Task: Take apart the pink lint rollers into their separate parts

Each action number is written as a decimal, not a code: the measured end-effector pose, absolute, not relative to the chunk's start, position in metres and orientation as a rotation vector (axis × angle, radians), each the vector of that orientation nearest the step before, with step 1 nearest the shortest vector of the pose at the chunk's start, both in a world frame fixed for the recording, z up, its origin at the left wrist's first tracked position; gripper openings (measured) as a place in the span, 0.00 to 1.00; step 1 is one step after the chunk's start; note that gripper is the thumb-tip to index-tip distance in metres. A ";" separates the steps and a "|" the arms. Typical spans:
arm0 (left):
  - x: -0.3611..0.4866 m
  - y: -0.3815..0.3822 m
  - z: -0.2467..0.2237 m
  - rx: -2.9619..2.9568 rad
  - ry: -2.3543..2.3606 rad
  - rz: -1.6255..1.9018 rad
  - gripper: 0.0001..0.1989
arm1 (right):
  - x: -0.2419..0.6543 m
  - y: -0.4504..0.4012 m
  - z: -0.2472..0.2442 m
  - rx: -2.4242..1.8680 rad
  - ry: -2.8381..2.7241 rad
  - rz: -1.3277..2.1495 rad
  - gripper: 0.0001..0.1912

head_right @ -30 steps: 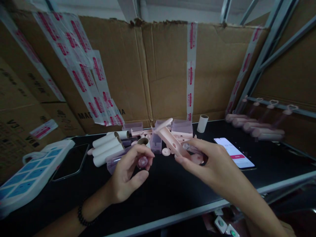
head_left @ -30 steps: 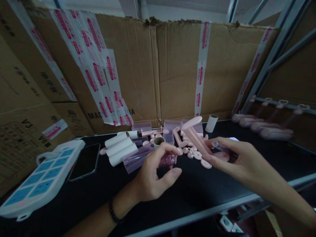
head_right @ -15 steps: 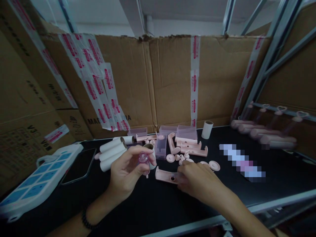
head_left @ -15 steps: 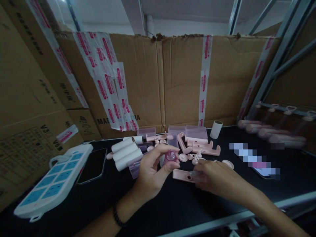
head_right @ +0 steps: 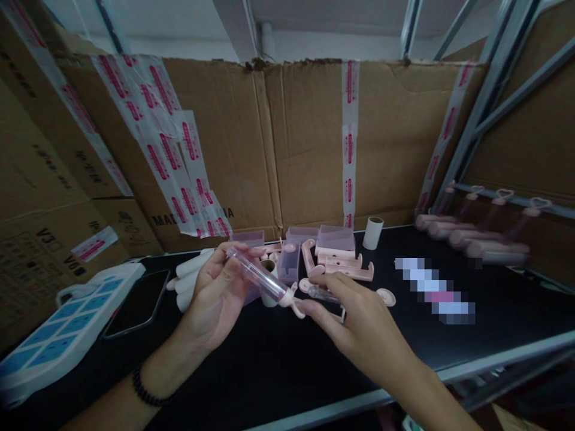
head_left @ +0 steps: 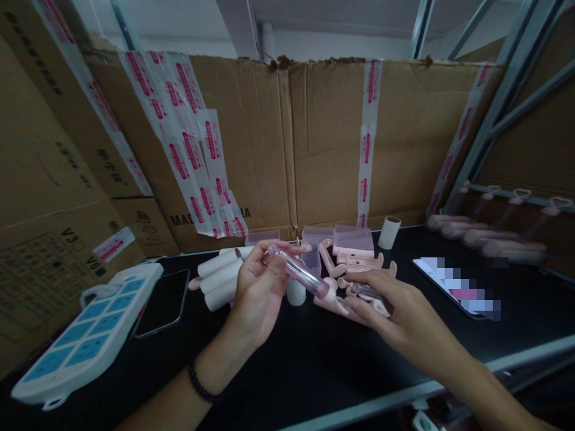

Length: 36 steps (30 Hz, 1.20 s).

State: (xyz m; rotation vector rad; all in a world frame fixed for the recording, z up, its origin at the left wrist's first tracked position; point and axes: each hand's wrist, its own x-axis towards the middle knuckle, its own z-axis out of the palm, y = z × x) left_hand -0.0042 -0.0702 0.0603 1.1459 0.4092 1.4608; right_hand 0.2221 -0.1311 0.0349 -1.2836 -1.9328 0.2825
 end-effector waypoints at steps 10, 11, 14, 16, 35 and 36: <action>-0.009 -0.067 0.061 1.784 0.595 1.384 0.07 | 0.214 -0.140 0.052 -1.143 -1.755 0.510 0.11; -0.010 -0.067 0.062 2.005 0.667 1.367 0.05 | 0.215 -0.139 0.052 -1.162 -1.753 0.500 0.11; -0.010 -0.072 0.061 2.715 0.810 1.317 0.08 | 0.214 -0.137 0.049 -1.205 -1.816 0.472 0.12; -0.006 -0.077 0.058 3.110 0.771 1.245 0.12 | 0.210 -0.137 0.048 -1.197 -1.872 0.456 0.13; 0.003 -0.095 0.048 3.398 0.673 1.096 0.15 | 0.220 -0.138 0.049 -0.973 -2.234 0.449 0.11; 0.003 -0.095 0.047 3.383 0.663 1.075 0.16 | 0.221 -0.137 0.049 -0.965 -2.268 0.427 0.11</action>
